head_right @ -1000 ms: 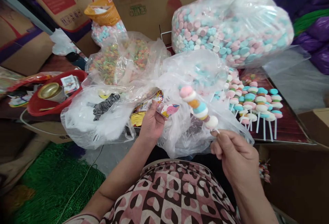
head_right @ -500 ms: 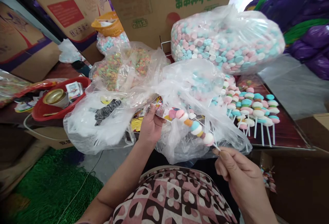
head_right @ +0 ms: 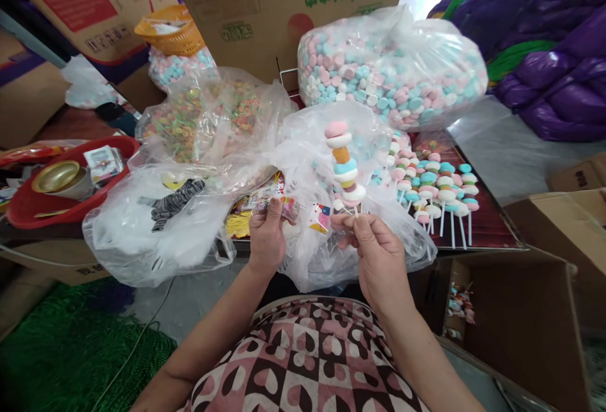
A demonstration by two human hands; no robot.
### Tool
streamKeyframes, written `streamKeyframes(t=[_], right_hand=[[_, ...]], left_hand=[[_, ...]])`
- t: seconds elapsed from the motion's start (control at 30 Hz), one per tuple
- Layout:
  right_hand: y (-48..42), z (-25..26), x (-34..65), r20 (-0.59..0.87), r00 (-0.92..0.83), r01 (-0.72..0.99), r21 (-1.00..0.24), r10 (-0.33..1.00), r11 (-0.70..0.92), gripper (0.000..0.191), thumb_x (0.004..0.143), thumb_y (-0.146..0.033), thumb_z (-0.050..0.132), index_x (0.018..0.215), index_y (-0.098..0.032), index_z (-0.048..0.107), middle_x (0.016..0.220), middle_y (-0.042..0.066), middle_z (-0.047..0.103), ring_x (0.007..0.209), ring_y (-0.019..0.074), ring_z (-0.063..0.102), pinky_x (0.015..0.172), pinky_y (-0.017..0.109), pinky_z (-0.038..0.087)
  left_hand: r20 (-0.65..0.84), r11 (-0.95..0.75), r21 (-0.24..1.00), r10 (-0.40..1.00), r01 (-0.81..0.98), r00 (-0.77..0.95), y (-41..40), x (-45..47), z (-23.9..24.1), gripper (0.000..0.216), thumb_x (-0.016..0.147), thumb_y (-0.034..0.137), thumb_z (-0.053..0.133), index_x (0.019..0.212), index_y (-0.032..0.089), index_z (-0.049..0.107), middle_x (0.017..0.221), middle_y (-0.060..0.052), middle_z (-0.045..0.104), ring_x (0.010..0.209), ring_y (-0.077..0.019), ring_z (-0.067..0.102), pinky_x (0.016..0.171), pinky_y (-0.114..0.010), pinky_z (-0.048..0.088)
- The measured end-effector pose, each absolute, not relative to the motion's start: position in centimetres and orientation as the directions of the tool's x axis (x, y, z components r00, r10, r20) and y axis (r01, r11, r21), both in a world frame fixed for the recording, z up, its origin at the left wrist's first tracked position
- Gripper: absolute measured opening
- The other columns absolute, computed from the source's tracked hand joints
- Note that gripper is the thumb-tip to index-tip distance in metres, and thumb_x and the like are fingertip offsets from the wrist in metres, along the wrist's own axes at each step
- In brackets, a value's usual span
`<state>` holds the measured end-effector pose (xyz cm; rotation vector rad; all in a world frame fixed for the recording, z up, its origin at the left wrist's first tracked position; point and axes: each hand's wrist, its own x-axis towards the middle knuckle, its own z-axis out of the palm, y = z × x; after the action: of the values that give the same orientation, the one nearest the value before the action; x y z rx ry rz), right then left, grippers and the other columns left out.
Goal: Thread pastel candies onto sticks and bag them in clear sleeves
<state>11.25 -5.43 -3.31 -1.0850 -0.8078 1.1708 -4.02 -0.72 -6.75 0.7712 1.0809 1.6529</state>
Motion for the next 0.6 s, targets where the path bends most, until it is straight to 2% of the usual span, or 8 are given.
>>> streamKeyframes(t=[0.1, 0.17, 0.4, 0.6], right_hand=[[-5.6, -3.3, 11.3, -0.052, 0.247, -0.257, -0.966, 0.968, 0.014, 0.024, 0.083, -0.043, 0.069, 0.074, -0.021, 0.067, 0.085, 0.006, 0.074, 0.063, 0.0139, 0.054, 0.050, 0.025, 0.040], [-5.7, -3.4, 11.2, -0.071, 0.244, -0.266, -0.964, 0.967, -0.004, 0.022, 0.082, -0.042, 0.070, 0.074, -0.021, 0.068, 0.082, 0.006, 0.072, 0.062, 0.0134, 0.051, 0.050, 0.025, 0.038], [-6.0, -4.0, 11.2, -0.070, 0.266, -0.244, -0.970, 0.961, -0.004, 0.022, 0.082, -0.043, 0.069, 0.076, -0.022, 0.070, 0.083, 0.005, 0.071, 0.073, 0.0168, 0.059, 0.056, 0.026, 0.043], [-6.1, -4.8, 11.6, -0.009, 0.288, -0.169, -0.985, 0.958, 0.042, 0.022, 0.087, -0.043, 0.065, 0.080, -0.023, 0.070, 0.089, 0.004, 0.070, 0.074, 0.0163, 0.057, 0.062, 0.028, 0.044]], left_hand=[[0.029, -0.145, 0.933, 0.943, -0.330, -0.330, -0.6, -4.1, -7.3, 0.039, 0.076, 0.055, 0.072, 0.064, 0.018, 0.062, 0.057, 0.002, 0.061, 0.055, -0.0096, 0.054, 0.058, -0.023, 0.044], [0.042, -0.153, 0.934, 0.944, -0.322, -0.328, -0.6, -4.1, -7.5, 0.039, 0.075, 0.055, 0.073, 0.065, 0.018, 0.063, 0.058, 0.002, 0.062, 0.055, -0.0100, 0.055, 0.059, -0.024, 0.045], [0.008, -0.135, 0.934, 0.933, -0.331, -0.359, -0.4, -4.2, -7.5, 0.037, 0.074, 0.054, 0.074, 0.066, 0.019, 0.063, 0.056, 0.003, 0.060, 0.057, -0.0102, 0.055, 0.062, -0.024, 0.045], [0.071, -0.163, 0.958, 0.932, -0.236, -0.355, -0.6, -4.1, -7.4, 0.036, 0.076, 0.052, 0.072, 0.065, 0.020, 0.063, 0.058, 0.003, 0.060, 0.057, -0.0106, 0.054, 0.063, -0.024, 0.045]])
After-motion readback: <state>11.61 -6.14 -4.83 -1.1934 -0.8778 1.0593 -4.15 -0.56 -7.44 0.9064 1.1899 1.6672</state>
